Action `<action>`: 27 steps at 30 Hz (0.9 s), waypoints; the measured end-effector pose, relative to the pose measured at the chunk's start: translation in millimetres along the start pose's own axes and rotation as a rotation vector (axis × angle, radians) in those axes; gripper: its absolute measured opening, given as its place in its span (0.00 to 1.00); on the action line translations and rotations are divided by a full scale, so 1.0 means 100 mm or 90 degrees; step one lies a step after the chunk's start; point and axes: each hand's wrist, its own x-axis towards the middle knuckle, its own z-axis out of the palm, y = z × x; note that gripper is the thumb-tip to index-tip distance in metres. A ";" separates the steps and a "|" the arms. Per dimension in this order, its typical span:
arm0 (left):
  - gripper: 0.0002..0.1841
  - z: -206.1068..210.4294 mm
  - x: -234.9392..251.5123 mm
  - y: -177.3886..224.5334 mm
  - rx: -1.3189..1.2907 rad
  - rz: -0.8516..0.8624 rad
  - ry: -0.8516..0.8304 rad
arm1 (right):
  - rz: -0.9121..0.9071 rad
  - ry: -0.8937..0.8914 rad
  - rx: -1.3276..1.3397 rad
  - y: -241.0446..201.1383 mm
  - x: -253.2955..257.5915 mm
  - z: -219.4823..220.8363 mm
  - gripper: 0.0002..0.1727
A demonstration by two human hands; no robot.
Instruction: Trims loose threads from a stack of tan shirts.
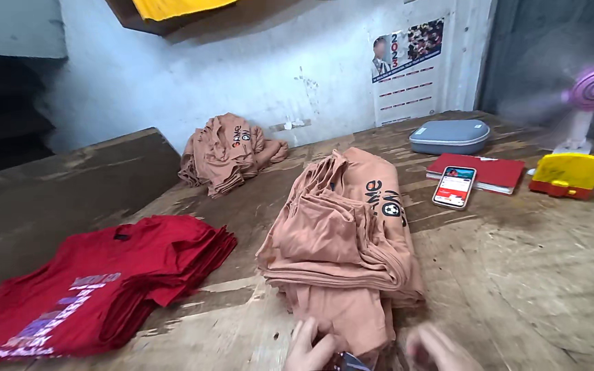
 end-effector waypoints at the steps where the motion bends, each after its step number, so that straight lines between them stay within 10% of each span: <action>1: 0.05 -0.02 0.04 0.00 -0.027 0.011 0.007 | -0.005 0.095 -0.003 -0.03 0.08 0.09 0.33; 3: 0.05 -0.12 0.13 0.00 -0.082 0.037 0.011 | -0.075 0.234 0.020 -0.03 0.25 0.32 0.38; 8: 0.04 -0.57 0.27 -0.12 -0.121 0.077 -0.156 | -0.311 0.305 0.049 0.07 0.28 0.50 0.08; 14: 0.19 -0.44 0.27 -0.09 -0.024 0.031 -0.134 | 0.013 0.070 0.036 0.08 -0.09 0.16 0.09; 20: 0.12 -0.13 0.40 0.29 0.152 0.074 0.026 | 0.010 0.289 0.029 -0.09 0.05 0.40 0.22; 27: 0.09 -0.16 0.45 0.37 0.273 0.133 0.004 | -0.011 0.368 0.045 -0.01 0.07 0.54 0.05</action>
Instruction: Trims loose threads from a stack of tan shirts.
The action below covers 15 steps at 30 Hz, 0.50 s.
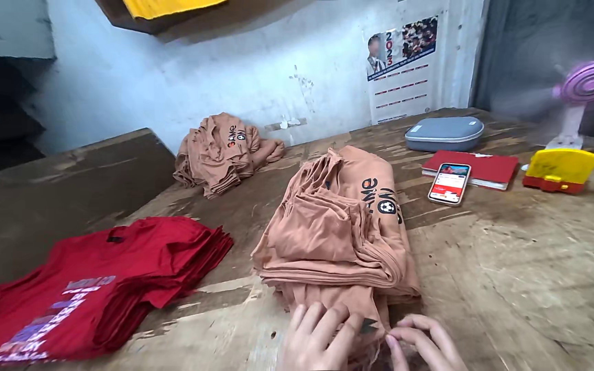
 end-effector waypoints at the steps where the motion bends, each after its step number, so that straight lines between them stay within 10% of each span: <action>1: 0.09 0.00 0.01 0.02 0.007 0.007 -0.003 | -0.002 0.008 0.000 -0.01 0.00 -0.01 0.04; 11: 0.09 0.08 0.06 0.06 0.023 0.031 -0.001 | -0.013 0.007 0.050 0.00 -0.01 -0.04 0.04; 15: 0.12 0.06 -0.11 0.04 -0.095 -0.065 -0.080 | -0.001 -0.085 0.058 0.05 -0.04 -0.06 0.21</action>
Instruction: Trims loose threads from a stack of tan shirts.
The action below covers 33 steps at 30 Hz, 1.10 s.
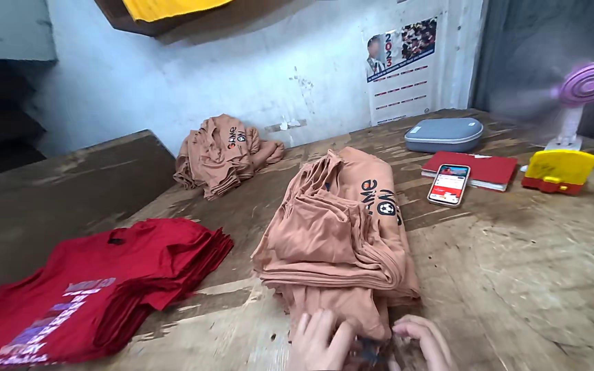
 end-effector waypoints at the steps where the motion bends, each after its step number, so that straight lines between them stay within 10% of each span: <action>1: 0.07 0.03 -0.03 -0.04 -0.049 -0.015 -0.001 | -0.016 0.010 0.012 -0.01 0.01 0.05 0.23; 6: 0.10 -0.04 0.10 -0.17 -0.330 -0.092 -0.001 | -0.100 0.194 0.213 -0.07 0.23 0.47 0.05; 14: 0.07 0.04 0.05 -0.31 -0.417 -0.145 0.039 | 0.099 0.216 0.488 -0.06 0.53 0.50 0.09; 19: 0.05 0.02 0.21 -0.50 -0.615 -0.338 0.091 | -0.020 0.065 0.287 -0.08 0.52 0.43 0.24; 21: 0.09 0.01 0.20 -0.50 -0.614 -0.373 0.089 | -0.106 0.084 0.116 -0.07 0.34 0.32 0.10; 25: 0.24 -0.06 0.07 -0.45 -0.436 -0.232 0.072 | -0.175 0.162 0.063 0.13 -0.05 0.07 0.09; 33: 0.10 0.04 0.06 0.02 0.158 0.203 0.183 | -0.179 0.158 0.098 -0.03 -0.11 0.09 0.07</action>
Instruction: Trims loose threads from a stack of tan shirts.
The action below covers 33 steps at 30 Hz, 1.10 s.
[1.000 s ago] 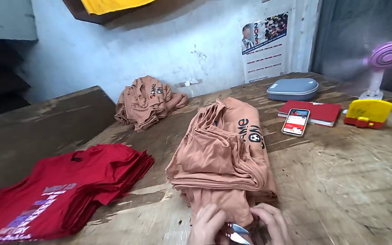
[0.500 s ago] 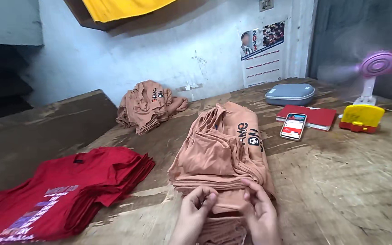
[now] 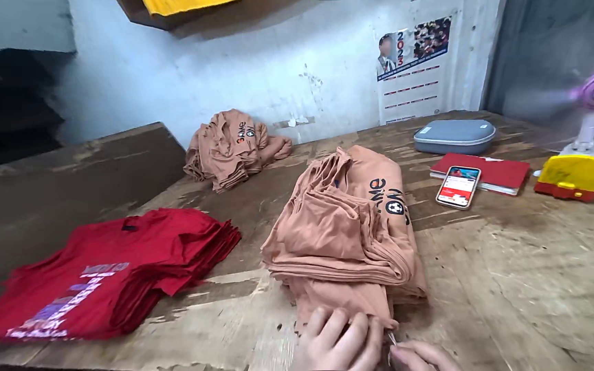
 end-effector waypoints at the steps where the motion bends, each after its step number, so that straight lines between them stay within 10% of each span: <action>1: 0.10 0.02 -0.01 -0.02 0.021 0.013 0.012 | 0.006 0.000 0.002 0.00 0.01 0.01 0.07; 4: 0.09 0.01 -0.04 -0.08 0.034 -0.017 0.040 | 0.069 -0.018 -0.049 0.01 0.02 -0.04 0.04; 9: 0.16 0.03 0.02 -0.07 -0.100 -0.198 0.030 | 0.193 -0.079 -0.276 -0.07 0.19 0.02 0.29; 11: 0.22 0.05 0.04 -0.08 -0.132 -0.232 0.025 | 0.188 -0.079 -0.317 -0.06 0.24 0.12 0.18; 15: 0.07 0.03 -0.01 -0.12 -0.136 -0.179 0.041 | 0.231 -0.133 -0.249 -0.13 0.20 0.05 0.14; 23: 0.13 0.16 -0.02 -0.02 -0.016 0.060 0.041 | 0.223 -0.084 -0.200 -0.22 0.14 0.02 0.13; 29: 0.12 0.30 0.13 -0.06 -0.143 -0.067 -0.023 | 0.228 -0.264 -0.311 -0.16 0.16 -0.18 0.14; 33: 0.13 0.25 0.19 -0.39 -0.316 -0.083 -0.158 | 0.130 -0.224 -0.267 0.03 0.18 -0.01 0.33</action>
